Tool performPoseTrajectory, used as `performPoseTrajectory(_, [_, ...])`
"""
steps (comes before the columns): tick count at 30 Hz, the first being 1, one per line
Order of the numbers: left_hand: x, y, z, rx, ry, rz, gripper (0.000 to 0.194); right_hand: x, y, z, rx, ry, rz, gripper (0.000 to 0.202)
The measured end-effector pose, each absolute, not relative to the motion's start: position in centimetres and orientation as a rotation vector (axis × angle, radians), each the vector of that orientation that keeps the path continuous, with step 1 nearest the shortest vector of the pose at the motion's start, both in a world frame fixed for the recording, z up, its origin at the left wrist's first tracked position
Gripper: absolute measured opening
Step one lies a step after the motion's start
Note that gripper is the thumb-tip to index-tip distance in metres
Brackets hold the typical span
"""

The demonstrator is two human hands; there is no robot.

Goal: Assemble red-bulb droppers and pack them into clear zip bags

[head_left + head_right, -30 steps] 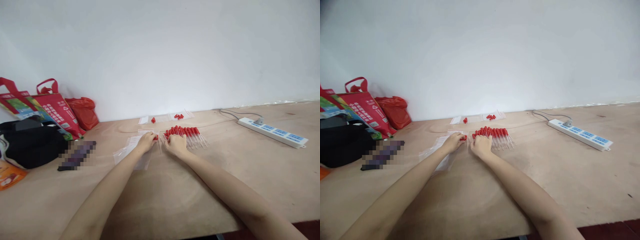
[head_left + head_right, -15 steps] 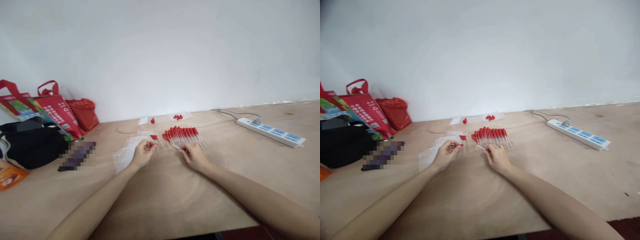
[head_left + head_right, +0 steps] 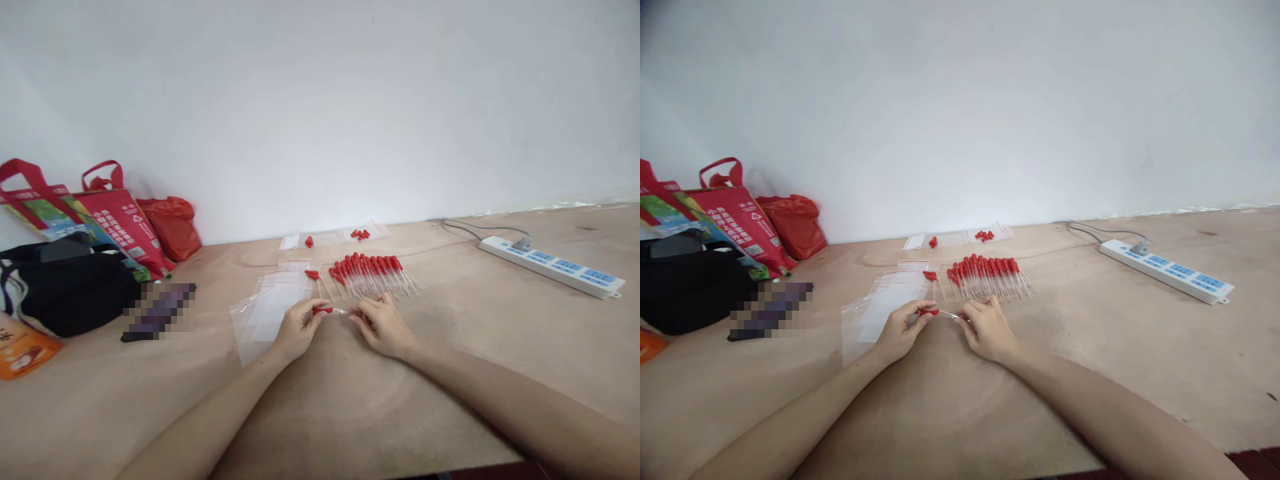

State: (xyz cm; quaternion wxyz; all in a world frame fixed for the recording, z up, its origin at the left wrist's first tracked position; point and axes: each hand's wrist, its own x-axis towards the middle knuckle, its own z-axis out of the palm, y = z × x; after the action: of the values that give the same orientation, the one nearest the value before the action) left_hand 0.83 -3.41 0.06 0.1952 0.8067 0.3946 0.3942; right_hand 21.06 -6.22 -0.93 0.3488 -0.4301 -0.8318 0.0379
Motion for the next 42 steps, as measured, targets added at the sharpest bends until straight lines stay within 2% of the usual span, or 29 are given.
performPoseTrajectory(17, [0.9, -4.3, 0.3, 2.444, 0.935, 0.996, 0.014, 21.5, -5.9, -1.0, -0.985, -2.289, 0.146, 0.017])
performPoseTrajectory(32, [1.1, -4.8, -0.2, 2.61, 0.845, 0.879, 0.02, 21.3, -6.2, -1.0, -0.983, -2.373, -0.105, 0.02])
performPoseTrajectory(42, [1.2, -5.3, -0.1, 2.687, 0.779, 0.807, 0.02, 20.6, -6.5, -0.9, -1.009, -2.398, 0.074, 0.022])
